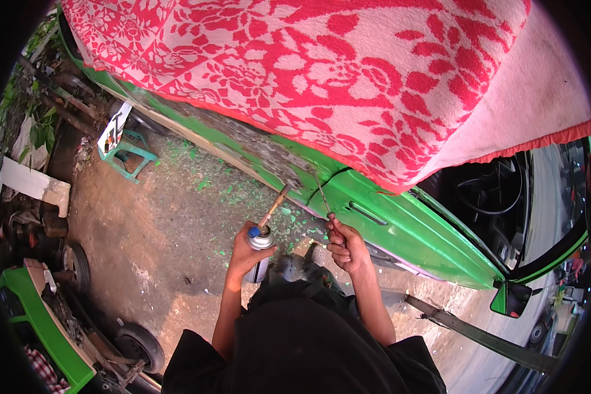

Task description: The person uses a spray can and a small brush to apply green paint to the side of a green car. A red and white patterned cloth covers the upper portion of the vehicle to protect it from overspray. The person repeatedly sprays and brushes the same area along the car's side panel.

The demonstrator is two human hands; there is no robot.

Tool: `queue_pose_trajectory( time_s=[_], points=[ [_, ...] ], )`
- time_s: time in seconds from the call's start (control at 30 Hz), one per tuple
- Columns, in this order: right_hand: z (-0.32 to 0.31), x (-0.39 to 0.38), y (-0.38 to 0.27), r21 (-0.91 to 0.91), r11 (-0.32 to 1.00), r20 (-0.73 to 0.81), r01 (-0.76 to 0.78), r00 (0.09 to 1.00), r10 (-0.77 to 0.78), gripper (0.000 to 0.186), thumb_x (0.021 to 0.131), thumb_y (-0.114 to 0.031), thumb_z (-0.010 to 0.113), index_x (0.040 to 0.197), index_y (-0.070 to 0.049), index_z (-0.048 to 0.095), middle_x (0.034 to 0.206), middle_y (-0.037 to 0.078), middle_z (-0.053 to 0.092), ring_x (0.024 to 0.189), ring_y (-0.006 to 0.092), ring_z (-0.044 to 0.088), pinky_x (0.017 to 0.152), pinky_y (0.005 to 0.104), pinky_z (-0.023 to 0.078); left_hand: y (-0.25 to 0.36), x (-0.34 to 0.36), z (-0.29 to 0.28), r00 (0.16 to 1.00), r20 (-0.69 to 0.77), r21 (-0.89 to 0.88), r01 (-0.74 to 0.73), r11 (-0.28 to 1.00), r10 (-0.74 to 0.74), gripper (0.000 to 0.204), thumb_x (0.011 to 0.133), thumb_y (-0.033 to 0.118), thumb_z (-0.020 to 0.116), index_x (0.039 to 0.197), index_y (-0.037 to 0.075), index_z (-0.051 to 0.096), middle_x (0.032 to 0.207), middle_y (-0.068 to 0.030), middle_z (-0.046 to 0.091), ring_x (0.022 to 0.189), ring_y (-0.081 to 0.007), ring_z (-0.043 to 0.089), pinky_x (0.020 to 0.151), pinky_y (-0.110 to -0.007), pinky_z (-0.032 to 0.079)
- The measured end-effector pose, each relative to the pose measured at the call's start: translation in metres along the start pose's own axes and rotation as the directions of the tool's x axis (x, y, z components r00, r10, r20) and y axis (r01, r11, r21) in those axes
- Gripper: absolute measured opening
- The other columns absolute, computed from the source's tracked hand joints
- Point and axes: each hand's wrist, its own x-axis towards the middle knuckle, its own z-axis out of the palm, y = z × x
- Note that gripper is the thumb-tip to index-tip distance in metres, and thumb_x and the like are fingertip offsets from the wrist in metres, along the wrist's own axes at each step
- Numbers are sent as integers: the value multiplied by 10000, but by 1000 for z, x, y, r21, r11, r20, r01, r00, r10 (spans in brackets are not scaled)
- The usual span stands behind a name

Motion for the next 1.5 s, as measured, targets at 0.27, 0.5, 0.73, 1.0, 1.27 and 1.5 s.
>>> queue_pose_trajectory(
  time_s=[0.27, 0.5, 0.73, 1.0, 1.27, 1.5],
  points=[
    [23, -8, -7, -31, 999, -85, 9, 996, -11, 140, 1035, -281, 537, 1033, -142, 526, 640, -51, 363, 375, 14, 245, 278, 170, 165, 1, 2, -1, 1000, 10, 20, -10, 1000, 9, 497, 609, 115, 894, 947, 53, 536, 818, -2, 591, 774, -92, 559, 711, -274, 469],
    [15, 5, -8, 60, 998, 20, -17, 1000, 15, 117, 1036, -253, 534, 1022, -140, 507, 648, -50, 366, 388, 16, 236, 279, 180, 178, 9, 5, 3, 1000, 5, 31, -12, 999, 12, 504, 619, 110, 883, 966, 40, 524, 825, -14, 602, 759, -96, 571, 696, -292, 496],
    [3, -2, 0, 44, 999, 11, 25, 1000, -25, 120, 1042, -247, 521, 1016, -130, 522, 643, -49, 361, 371, 16, 241, 262, 170, 177, 21, -5, 11, 1000, -17, 60, -14, 998, 15, 486, 620, 92, 881, 946, 61, 522, 821, -6, 600, 769, -94, 565, 705, -288, 482],
    [3, 10, -5, 94, 995, 78, -37, 996, 30, 123, 1039, -254, 525, 1014, -134, 519, 637, -47, 388, 372, 16, 250, 263, 171, 177, 8, -21, 17, 999, -32, 20, -19, 1000, 20, 489, 618, 120, 891, 947, 61, 533, 816, -8, 614, 761, -90, 577, 701, -288, 488],
    [-3, -4, 0, 81, 996, 14, -23, 1000, 22, 117, 1040, -251, 524, 1015, -137, 520, 643, -46, 381, 373, 17, 245, 267, 173, 176, 25, -16, 18, 999, -40, 2, -7, 1000, 8, 478, 631, 105, 877, 952, 55, 527, 802, -3, 610, 748, -89, 577, 679, -283, 503],
    [5, -11, -2, -20, 999, 4, 30, 1000, -30, 126, 1033, -272, 540, 1033, -148, 516, 649, -43, 374, 392, 16, 248, 293, 178, 166, 14, -16, 11, 996, -37, 108, -74, 991, 79, 484, 630, 105, 879, 960, 60, 528, 821, -8, 609, 769, -87, 575, 706, -281, 494]
  ],
)
